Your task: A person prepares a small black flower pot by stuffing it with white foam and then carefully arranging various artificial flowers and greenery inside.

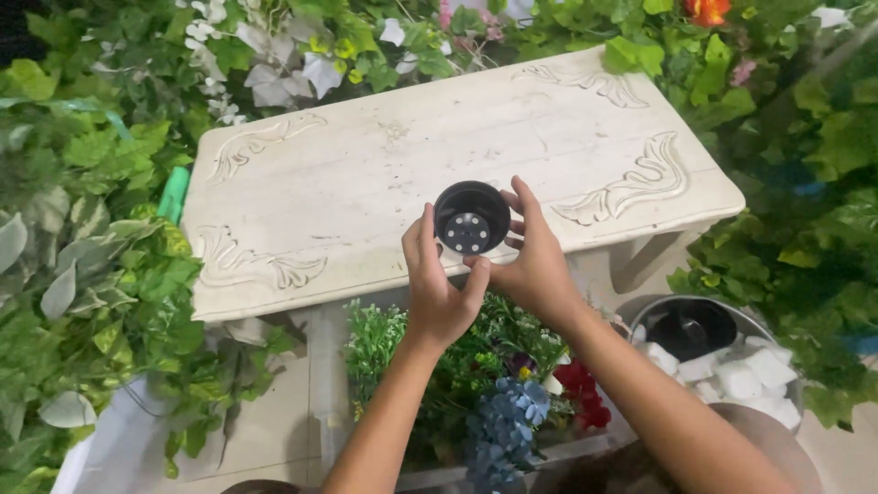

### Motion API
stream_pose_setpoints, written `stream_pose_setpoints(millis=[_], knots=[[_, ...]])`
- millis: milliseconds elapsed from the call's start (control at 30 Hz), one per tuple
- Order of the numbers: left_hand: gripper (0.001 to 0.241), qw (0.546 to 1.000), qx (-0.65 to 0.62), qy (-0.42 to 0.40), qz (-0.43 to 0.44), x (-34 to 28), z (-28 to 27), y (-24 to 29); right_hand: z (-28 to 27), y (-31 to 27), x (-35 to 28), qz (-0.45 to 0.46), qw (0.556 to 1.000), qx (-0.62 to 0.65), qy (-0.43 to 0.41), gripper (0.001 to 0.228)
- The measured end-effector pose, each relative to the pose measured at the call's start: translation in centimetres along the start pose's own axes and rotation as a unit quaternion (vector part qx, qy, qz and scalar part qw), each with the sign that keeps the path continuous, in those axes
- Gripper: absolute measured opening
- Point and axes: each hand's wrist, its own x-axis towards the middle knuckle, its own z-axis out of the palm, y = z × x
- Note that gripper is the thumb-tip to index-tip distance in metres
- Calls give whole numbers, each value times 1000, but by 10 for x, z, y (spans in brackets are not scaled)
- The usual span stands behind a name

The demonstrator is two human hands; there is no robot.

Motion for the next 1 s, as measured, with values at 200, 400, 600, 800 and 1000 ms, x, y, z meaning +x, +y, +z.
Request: stream_pose_setpoints(millis=[200,400,600,800,1000], knots=[[103,997,12,1,-80,-1,-33,-32,56,30,14,55,998,26,-20,105],[100,995,6,2,-104,3,-41,-38,83,36,19,35,999,22,-25,98],[106,996,26,51,-64,-4,-29,-45,77,45,23,20,999,-21,-24,104],[94,975,122,128,133,-29,21,-33,13,38,6,-81,985,-144,-51,107],[94,980,56,41,189,-50,73,5,-76,50,-19,-173,947,-266,-55,112]])
